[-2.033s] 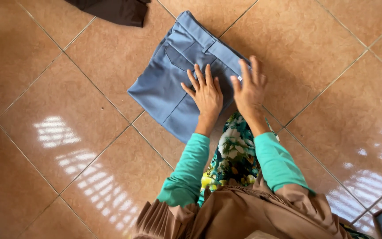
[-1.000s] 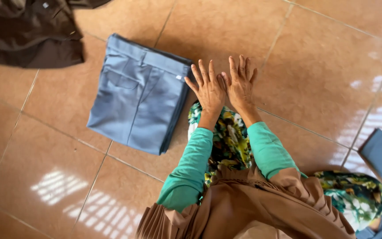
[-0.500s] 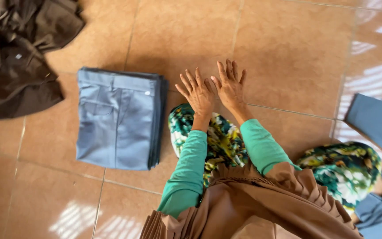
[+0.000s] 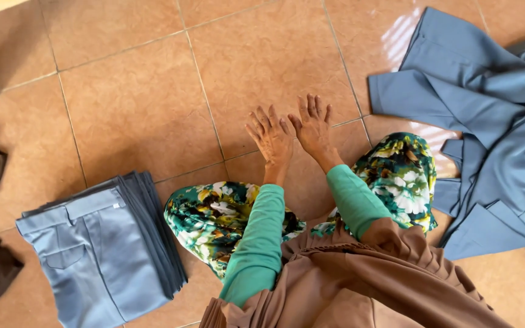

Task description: The person sits on a tiled floor and folds several pairs of gray trousers by hand. They smooth each pair, fold the legs together, and then fold the garment into a compact rectangle before stacking it with the others.

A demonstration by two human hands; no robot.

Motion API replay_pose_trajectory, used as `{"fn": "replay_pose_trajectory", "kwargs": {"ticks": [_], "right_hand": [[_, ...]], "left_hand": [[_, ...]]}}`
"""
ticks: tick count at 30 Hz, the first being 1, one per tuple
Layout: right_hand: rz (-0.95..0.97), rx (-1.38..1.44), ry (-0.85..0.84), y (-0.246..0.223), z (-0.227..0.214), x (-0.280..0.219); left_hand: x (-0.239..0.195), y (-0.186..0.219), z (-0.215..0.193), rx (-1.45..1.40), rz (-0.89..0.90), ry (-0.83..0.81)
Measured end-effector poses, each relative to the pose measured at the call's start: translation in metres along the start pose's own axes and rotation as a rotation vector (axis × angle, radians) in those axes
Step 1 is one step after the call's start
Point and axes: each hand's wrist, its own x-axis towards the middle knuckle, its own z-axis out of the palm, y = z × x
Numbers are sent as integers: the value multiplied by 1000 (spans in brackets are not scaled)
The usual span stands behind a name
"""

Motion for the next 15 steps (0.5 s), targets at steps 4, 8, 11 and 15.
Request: {"fn": "replay_pose_trajectory", "kwargs": {"ticks": [4, 8, 11, 15], "right_hand": [[43, -13, -9, 6, -10, 5], [135, -33, 16, 51, -45, 3], [286, -102, 49, 118, -85, -14], [576, -143, 50, 215, -167, -71]], "left_hand": [[5, 6, 7, 70, 29, 58], [4, 51, 32, 32, 124, 31], [-8, 122, 54, -2, 273, -27], [-56, 243, 69, -120, 546, -159]]}}
